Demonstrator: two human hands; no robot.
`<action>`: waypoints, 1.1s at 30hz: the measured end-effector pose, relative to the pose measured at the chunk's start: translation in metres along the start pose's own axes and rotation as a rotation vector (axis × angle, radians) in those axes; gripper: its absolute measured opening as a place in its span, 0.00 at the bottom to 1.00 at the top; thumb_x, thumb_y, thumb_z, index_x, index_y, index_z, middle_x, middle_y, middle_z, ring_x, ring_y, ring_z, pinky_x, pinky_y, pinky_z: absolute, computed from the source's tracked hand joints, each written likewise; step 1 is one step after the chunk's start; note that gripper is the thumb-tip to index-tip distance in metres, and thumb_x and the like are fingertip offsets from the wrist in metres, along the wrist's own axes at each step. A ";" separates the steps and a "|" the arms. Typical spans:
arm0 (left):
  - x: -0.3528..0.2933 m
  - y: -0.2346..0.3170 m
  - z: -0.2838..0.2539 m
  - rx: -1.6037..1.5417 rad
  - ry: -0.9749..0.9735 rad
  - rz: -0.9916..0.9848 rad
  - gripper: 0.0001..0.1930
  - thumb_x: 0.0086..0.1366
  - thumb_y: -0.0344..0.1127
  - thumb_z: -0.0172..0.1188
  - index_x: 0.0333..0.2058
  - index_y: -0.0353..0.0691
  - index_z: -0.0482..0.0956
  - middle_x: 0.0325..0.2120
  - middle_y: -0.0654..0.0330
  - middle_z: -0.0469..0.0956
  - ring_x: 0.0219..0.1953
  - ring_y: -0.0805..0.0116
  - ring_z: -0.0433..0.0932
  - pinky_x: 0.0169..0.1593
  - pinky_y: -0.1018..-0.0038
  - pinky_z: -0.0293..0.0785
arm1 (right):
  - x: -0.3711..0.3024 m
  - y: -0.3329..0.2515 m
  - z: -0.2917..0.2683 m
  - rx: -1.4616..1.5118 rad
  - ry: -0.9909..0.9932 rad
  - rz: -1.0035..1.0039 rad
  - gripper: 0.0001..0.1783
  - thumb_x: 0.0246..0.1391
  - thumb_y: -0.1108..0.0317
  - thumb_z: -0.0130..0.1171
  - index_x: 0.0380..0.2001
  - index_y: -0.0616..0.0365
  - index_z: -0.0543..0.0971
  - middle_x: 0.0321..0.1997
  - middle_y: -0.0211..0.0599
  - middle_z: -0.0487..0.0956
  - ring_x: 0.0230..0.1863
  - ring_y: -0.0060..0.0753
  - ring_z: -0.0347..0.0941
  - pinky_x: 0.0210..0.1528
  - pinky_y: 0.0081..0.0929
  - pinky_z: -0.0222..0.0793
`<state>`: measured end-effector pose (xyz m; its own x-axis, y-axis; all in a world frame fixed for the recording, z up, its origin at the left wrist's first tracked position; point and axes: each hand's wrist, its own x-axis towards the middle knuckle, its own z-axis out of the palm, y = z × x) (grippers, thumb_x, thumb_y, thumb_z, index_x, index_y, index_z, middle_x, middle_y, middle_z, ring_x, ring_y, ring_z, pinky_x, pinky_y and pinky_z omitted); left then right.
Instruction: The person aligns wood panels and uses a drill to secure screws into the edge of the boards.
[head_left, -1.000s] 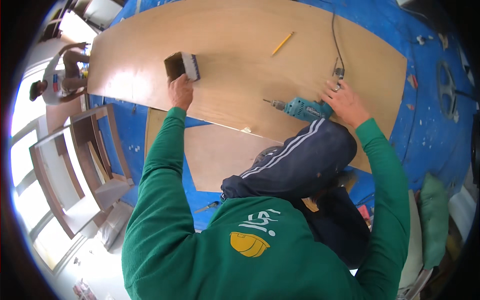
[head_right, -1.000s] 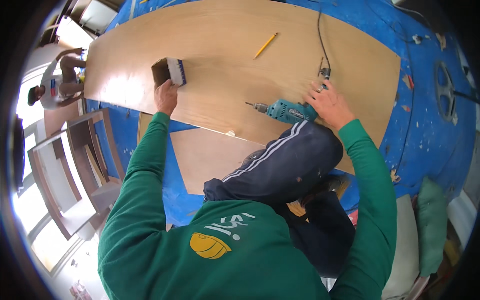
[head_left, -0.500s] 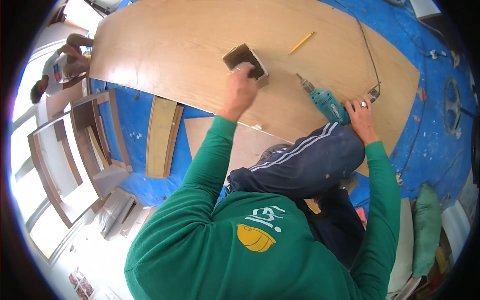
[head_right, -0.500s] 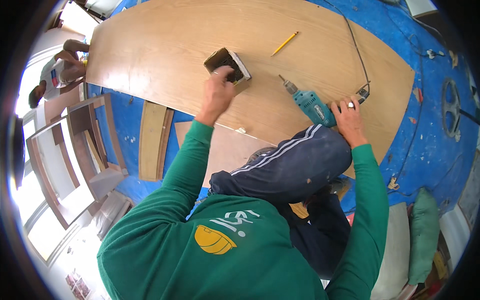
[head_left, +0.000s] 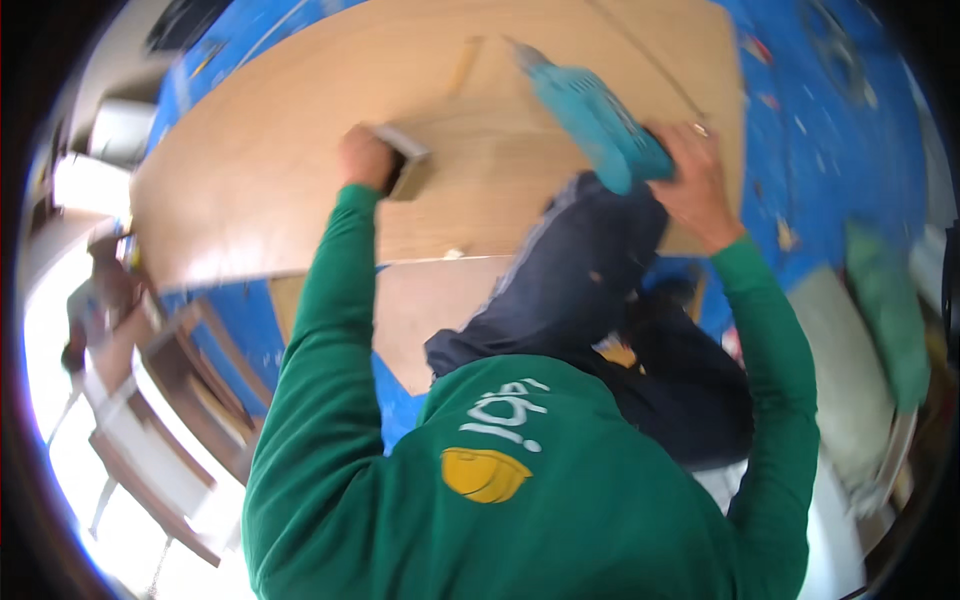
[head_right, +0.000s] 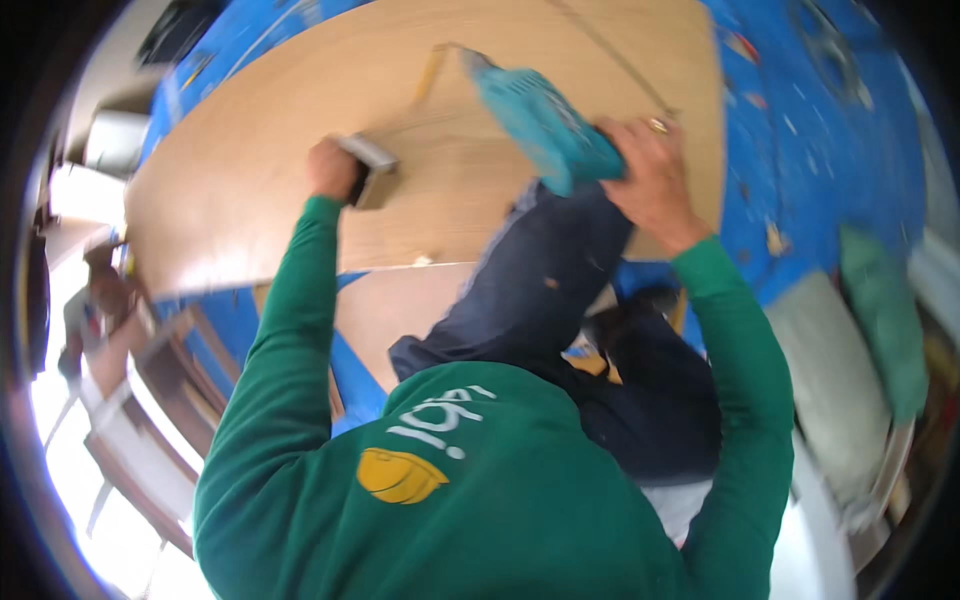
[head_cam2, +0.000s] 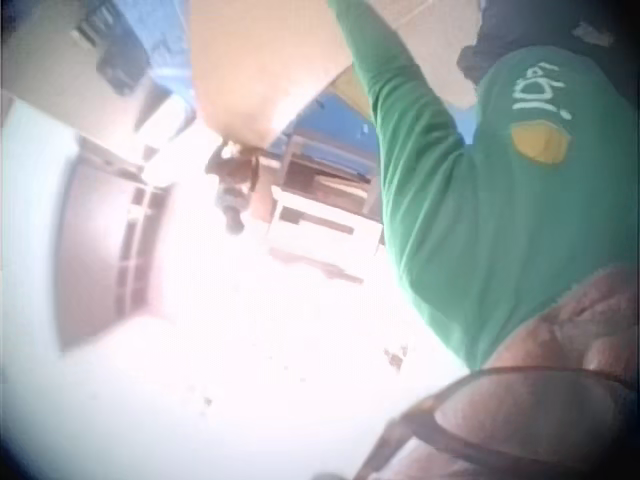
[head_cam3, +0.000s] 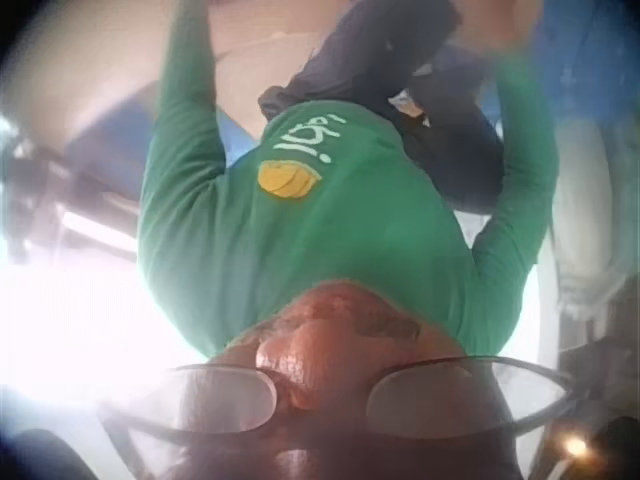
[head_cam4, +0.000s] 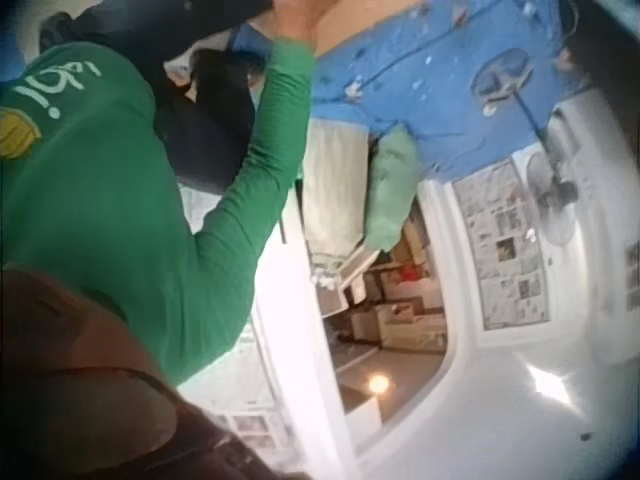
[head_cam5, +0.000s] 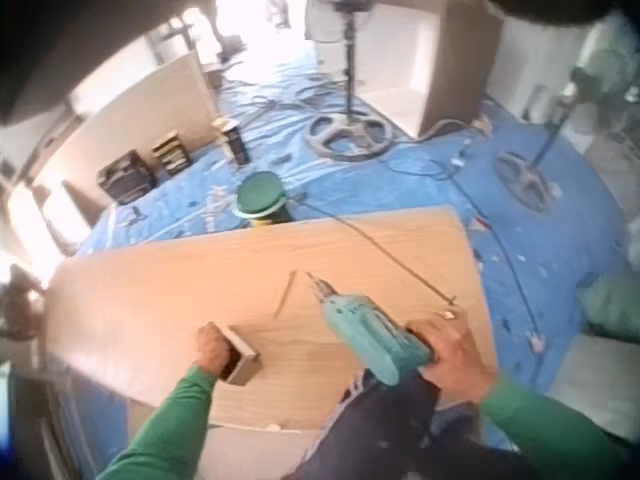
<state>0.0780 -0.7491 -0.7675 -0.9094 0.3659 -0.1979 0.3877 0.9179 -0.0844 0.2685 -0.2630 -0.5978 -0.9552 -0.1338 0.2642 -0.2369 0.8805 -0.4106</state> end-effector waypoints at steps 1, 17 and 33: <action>-0.005 -0.018 0.015 -0.061 0.046 0.007 0.12 0.65 0.36 0.60 0.28 0.36 0.86 0.31 0.44 0.85 0.37 0.42 0.86 0.41 0.52 0.82 | -0.004 -0.014 -0.013 0.125 0.053 0.107 0.27 0.45 0.69 0.76 0.52 0.52 0.83 0.43 0.38 0.85 0.48 0.45 0.81 0.62 0.48 0.68; -0.025 -0.049 -0.131 0.002 0.092 0.148 0.07 0.64 0.34 0.66 0.31 0.36 0.86 0.31 0.48 0.87 0.31 0.51 0.86 0.40 0.55 0.82 | -0.202 -0.118 -0.194 1.111 1.027 0.612 0.37 0.62 0.56 0.66 0.68 0.66 0.70 0.59 0.55 0.80 0.40 0.35 0.78 0.48 0.37 0.75; -0.065 0.538 -0.099 -1.502 -1.401 -0.092 0.13 0.77 0.27 0.55 0.54 0.24 0.78 0.53 0.41 0.83 0.57 0.53 0.84 0.59 0.61 0.83 | -0.264 -0.199 -0.066 0.968 1.034 1.488 0.13 0.53 0.80 0.70 0.43 0.64 0.83 0.38 0.40 0.86 0.37 0.29 0.84 0.41 0.31 0.79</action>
<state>0.3307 -0.2638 -0.7032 0.0780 0.6495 -0.7563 -0.7070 0.5709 0.4173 0.5797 -0.3728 -0.5286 -0.1108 0.8646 -0.4901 0.1340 -0.4757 -0.8694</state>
